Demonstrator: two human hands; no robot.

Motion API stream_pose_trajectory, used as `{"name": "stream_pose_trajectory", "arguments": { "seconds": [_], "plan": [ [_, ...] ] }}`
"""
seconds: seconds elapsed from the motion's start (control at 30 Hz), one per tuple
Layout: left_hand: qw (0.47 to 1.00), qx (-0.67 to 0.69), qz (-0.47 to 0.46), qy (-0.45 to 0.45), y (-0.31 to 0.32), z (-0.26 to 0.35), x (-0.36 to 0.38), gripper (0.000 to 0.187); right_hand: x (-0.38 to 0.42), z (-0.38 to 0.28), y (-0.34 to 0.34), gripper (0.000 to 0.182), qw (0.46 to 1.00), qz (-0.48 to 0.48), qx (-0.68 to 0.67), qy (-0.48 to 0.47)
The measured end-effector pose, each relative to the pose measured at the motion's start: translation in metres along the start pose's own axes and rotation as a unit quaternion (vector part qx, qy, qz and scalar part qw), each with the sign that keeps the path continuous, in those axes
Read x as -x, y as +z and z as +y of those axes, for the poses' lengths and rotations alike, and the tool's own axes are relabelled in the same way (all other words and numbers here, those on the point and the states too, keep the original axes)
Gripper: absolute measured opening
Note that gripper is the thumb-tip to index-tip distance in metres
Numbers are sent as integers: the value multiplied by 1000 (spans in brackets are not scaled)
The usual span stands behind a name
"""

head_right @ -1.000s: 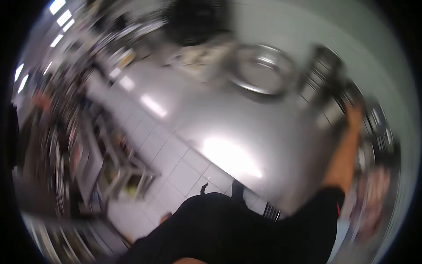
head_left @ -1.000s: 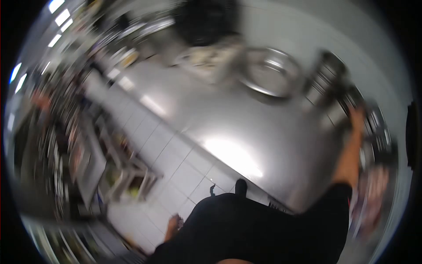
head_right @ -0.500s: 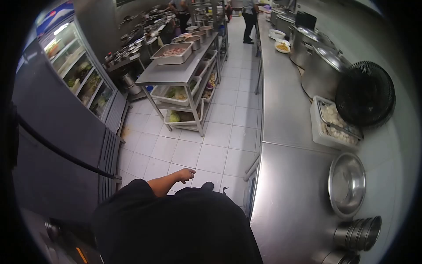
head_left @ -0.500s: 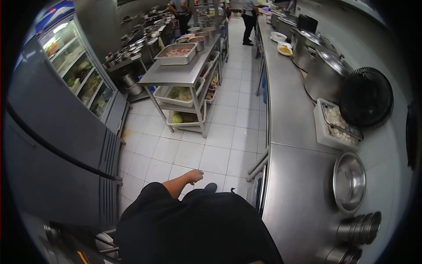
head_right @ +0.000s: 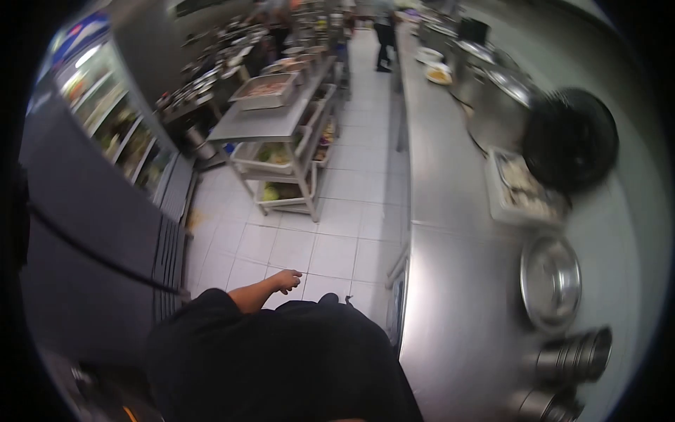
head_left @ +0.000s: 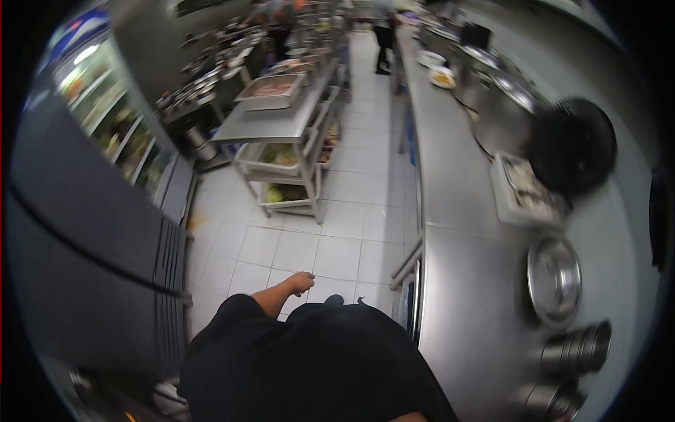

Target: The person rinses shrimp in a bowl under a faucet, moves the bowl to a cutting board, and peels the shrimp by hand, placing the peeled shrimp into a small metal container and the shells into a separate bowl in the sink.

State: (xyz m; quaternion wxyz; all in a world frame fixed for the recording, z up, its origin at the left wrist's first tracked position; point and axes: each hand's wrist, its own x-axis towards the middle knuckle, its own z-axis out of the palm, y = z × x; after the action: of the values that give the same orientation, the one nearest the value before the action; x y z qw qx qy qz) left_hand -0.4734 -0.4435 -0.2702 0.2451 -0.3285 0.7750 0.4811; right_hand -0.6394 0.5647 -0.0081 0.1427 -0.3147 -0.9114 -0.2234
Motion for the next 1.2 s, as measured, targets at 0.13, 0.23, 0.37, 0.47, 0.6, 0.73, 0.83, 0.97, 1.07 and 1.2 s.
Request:
{"name": "stream_pose_trajectory", "arguments": {
  "seconds": [0.13, 0.23, 0.37, 0.47, 0.6, 0.73, 0.83, 0.97, 1.07, 1.2],
  "plan": [
    [996, 49, -9, -74, -2, 27, 1, 52, -10, 2, 21, 39, 986, 161, 40, -2],
    [997, 7, -72, -30, -17, 21, -27, 45, 29, -52, -86, 50, 879, 193, -395, 186],
    [993, 24, -110, 31, -19, 12, -52, 40, 80, -81, -168, 26, 877, 266, -390, 88],
    [980, -80, -152, 101, -32, 28, -58, 42, 132, -111, -198, 25, 859, 339, -379, 66],
    [942, -229, -190, 156, -51, 88, -65, 43, 223, -153, -243, 25, 852, 257, -452, 62],
    [971, -63, -216, 86, -64, 111, -106, 44, 311, -195, -288, 28, 866, 230, -440, 63],
    [933, -134, -286, 173, -83, 89, -160, 45, 370, -215, -315, 28, 877, 240, -416, 29],
    [947, -141, -278, 71, -83, 95, -142, 46, 458, -218, -351, 25, 887, 230, -380, 130],
    [897, -255, -342, 116, -71, 81, -161, 47, 549, -179, -372, 21, 873, 217, -344, 270],
    [824, -353, -399, 194, -40, 83, -173, 48, 698, -108, -403, 38, 663, 411, -357, 514]
  ]
}}
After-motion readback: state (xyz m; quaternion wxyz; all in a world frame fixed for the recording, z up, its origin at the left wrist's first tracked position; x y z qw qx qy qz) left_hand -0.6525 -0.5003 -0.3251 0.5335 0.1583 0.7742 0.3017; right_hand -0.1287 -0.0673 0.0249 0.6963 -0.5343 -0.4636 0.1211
